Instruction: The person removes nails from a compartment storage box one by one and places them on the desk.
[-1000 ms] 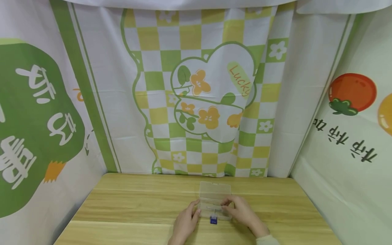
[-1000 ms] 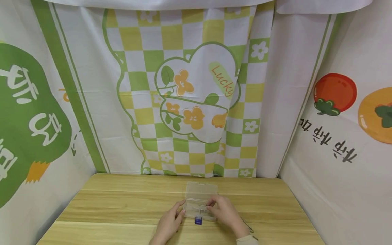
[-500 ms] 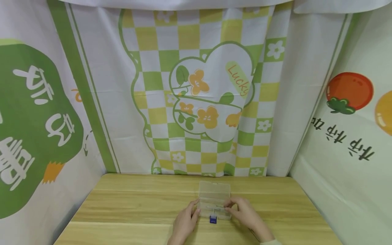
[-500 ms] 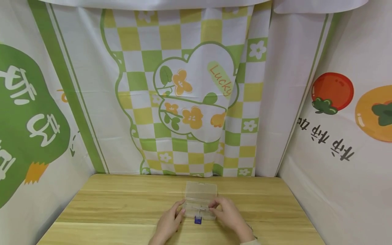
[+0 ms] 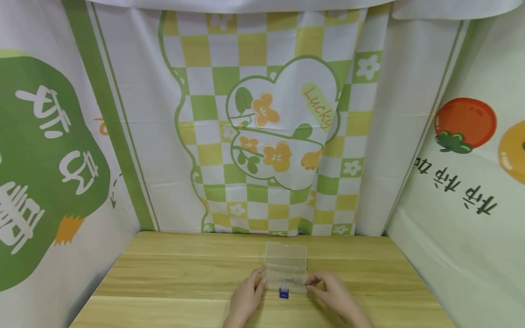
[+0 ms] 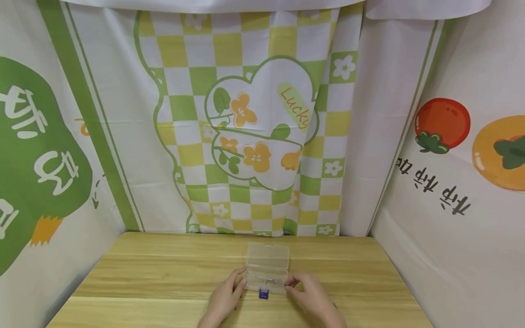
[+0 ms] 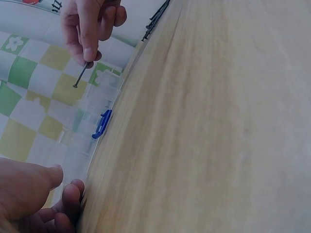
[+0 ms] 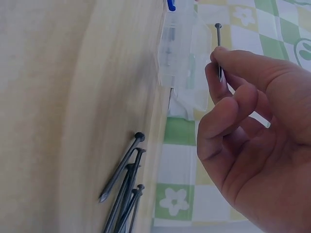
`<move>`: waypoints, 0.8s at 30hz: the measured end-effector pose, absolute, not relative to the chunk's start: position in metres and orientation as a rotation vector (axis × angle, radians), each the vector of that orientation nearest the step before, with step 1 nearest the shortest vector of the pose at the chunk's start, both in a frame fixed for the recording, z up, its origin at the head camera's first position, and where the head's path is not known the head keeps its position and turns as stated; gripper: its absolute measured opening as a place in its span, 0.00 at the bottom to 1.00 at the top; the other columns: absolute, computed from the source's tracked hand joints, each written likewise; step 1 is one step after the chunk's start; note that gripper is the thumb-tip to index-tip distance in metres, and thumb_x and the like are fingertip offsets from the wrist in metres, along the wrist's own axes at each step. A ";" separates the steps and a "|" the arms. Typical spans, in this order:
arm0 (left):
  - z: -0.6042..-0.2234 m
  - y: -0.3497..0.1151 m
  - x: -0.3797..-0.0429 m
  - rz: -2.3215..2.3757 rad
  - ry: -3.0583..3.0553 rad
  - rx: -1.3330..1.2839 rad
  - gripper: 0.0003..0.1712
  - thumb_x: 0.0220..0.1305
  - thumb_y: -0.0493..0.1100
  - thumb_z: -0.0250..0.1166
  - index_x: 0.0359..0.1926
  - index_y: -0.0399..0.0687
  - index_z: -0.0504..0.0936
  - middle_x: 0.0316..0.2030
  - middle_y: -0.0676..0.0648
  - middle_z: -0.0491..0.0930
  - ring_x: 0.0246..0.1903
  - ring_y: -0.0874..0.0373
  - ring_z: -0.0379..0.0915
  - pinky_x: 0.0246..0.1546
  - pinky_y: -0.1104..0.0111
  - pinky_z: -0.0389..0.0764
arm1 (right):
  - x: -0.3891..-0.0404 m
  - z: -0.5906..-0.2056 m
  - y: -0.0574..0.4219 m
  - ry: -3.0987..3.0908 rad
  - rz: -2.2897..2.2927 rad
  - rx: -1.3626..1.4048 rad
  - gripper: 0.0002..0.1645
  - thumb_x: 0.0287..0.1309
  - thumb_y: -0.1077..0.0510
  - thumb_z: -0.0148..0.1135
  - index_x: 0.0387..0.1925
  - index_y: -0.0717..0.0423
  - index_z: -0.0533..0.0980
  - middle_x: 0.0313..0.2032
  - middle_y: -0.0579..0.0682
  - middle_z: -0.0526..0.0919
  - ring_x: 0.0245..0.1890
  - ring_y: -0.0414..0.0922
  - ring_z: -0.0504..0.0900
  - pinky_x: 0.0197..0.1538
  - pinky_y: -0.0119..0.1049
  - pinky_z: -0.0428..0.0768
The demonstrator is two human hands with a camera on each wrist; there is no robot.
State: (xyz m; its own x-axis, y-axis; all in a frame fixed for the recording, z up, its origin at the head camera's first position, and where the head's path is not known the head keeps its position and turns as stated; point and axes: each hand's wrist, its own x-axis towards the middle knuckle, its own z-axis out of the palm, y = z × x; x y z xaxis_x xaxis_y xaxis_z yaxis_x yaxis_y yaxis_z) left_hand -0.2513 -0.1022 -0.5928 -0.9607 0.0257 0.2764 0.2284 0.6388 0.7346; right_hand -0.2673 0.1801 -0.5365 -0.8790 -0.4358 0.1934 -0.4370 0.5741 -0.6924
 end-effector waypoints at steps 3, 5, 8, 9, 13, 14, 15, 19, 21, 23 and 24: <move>-0.594 -0.102 -0.252 -1.218 -2.618 -0.203 0.23 0.77 0.47 0.65 0.68 0.53 0.80 0.18 0.62 0.65 0.15 0.69 0.56 0.17 0.73 0.61 | -0.263 -0.538 0.184 -2.784 1.232 0.770 0.05 0.67 0.58 0.72 0.41 0.56 0.86 0.38 0.44 0.88 0.39 0.39 0.83 0.41 0.33 0.79; -0.594 -0.102 -0.252 -1.222 -2.618 -0.203 0.23 0.77 0.47 0.65 0.68 0.53 0.80 0.18 0.62 0.65 0.15 0.69 0.56 0.17 0.73 0.61 | -0.260 -0.539 0.188 -2.781 1.223 0.778 0.05 0.67 0.58 0.72 0.41 0.55 0.86 0.38 0.43 0.88 0.40 0.39 0.83 0.42 0.34 0.80; -0.592 -0.103 -0.251 -1.226 -2.620 -0.207 0.23 0.77 0.47 0.65 0.69 0.52 0.80 0.18 0.62 0.65 0.15 0.69 0.56 0.17 0.73 0.60 | -0.256 -0.542 0.197 -2.781 1.205 0.785 0.05 0.68 0.57 0.71 0.41 0.54 0.86 0.38 0.41 0.87 0.40 0.38 0.83 0.41 0.34 0.80; -0.592 -0.103 -0.251 -1.228 -2.619 -0.210 0.23 0.77 0.47 0.65 0.69 0.52 0.79 0.18 0.62 0.65 0.15 0.69 0.55 0.16 0.74 0.60 | -0.255 -0.543 0.200 -2.788 1.205 0.781 0.05 0.68 0.56 0.71 0.41 0.53 0.85 0.39 0.41 0.87 0.40 0.37 0.83 0.41 0.34 0.80; -0.590 -0.103 -0.251 -1.229 -2.613 -0.210 0.22 0.77 0.46 0.65 0.68 0.51 0.80 0.18 0.62 0.65 0.14 0.69 0.55 0.16 0.73 0.59 | -0.249 -0.546 0.217 -2.820 1.278 0.757 0.07 0.70 0.55 0.69 0.42 0.55 0.85 0.40 0.43 0.87 0.40 0.37 0.82 0.41 0.32 0.80; -0.590 -0.103 -0.251 -1.225 -2.614 -0.206 0.22 0.77 0.46 0.65 0.68 0.51 0.80 0.18 0.62 0.65 0.14 0.69 0.55 0.16 0.73 0.59 | -0.248 -0.547 0.221 -2.828 1.298 0.747 0.07 0.71 0.55 0.69 0.42 0.56 0.85 0.40 0.44 0.87 0.40 0.37 0.82 0.41 0.33 0.80; -0.590 -0.102 -0.251 -1.225 -2.615 -0.206 0.22 0.77 0.46 0.65 0.68 0.51 0.80 0.18 0.62 0.65 0.14 0.69 0.55 0.16 0.73 0.59 | -0.247 -0.548 0.225 -2.836 1.318 0.731 0.07 0.71 0.56 0.68 0.42 0.56 0.85 0.40 0.45 0.86 0.40 0.37 0.82 0.41 0.33 0.80; -0.592 -0.102 -0.253 -1.217 -2.618 -0.201 0.22 0.77 0.47 0.64 0.68 0.53 0.80 0.18 0.62 0.65 0.14 0.69 0.57 0.16 0.73 0.60 | -0.242 -0.551 0.240 -2.868 1.322 0.678 0.07 0.71 0.55 0.68 0.41 0.55 0.85 0.39 0.44 0.86 0.40 0.35 0.82 0.42 0.34 0.81; -0.592 -0.102 -0.253 -1.223 -2.615 -0.199 0.22 0.77 0.47 0.64 0.69 0.53 0.80 0.18 0.63 0.65 0.14 0.69 0.57 0.16 0.73 0.60 | -0.241 -0.551 0.246 -2.885 1.282 0.661 0.07 0.70 0.54 0.69 0.41 0.54 0.85 0.39 0.42 0.87 0.40 0.35 0.83 0.43 0.35 0.82; -0.593 -0.101 -0.252 -1.229 -2.614 -0.200 0.22 0.77 0.47 0.64 0.69 0.53 0.80 0.18 0.62 0.65 0.14 0.69 0.56 0.16 0.73 0.60 | -0.240 -0.550 0.250 -2.894 1.238 0.650 0.07 0.69 0.53 0.70 0.40 0.52 0.85 0.39 0.42 0.87 0.40 0.36 0.83 0.44 0.36 0.82; -0.593 -0.101 -0.252 -1.234 -2.615 -0.199 0.22 0.77 0.47 0.64 0.69 0.53 0.80 0.18 0.62 0.66 0.14 0.69 0.56 0.16 0.72 0.60 | -0.239 -0.550 0.253 -2.901 1.223 0.639 0.07 0.69 0.53 0.71 0.40 0.52 0.85 0.39 0.41 0.87 0.40 0.35 0.83 0.44 0.36 0.82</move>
State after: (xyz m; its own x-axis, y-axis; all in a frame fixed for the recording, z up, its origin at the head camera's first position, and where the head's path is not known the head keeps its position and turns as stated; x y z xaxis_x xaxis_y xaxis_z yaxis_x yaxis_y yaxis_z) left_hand -0.2522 -0.1014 -0.5927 -0.9613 0.0196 0.2748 0.2246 0.6337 0.7402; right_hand -0.2395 0.2528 -0.5501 -0.9184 -0.3860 0.0872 -0.3320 0.6316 -0.7006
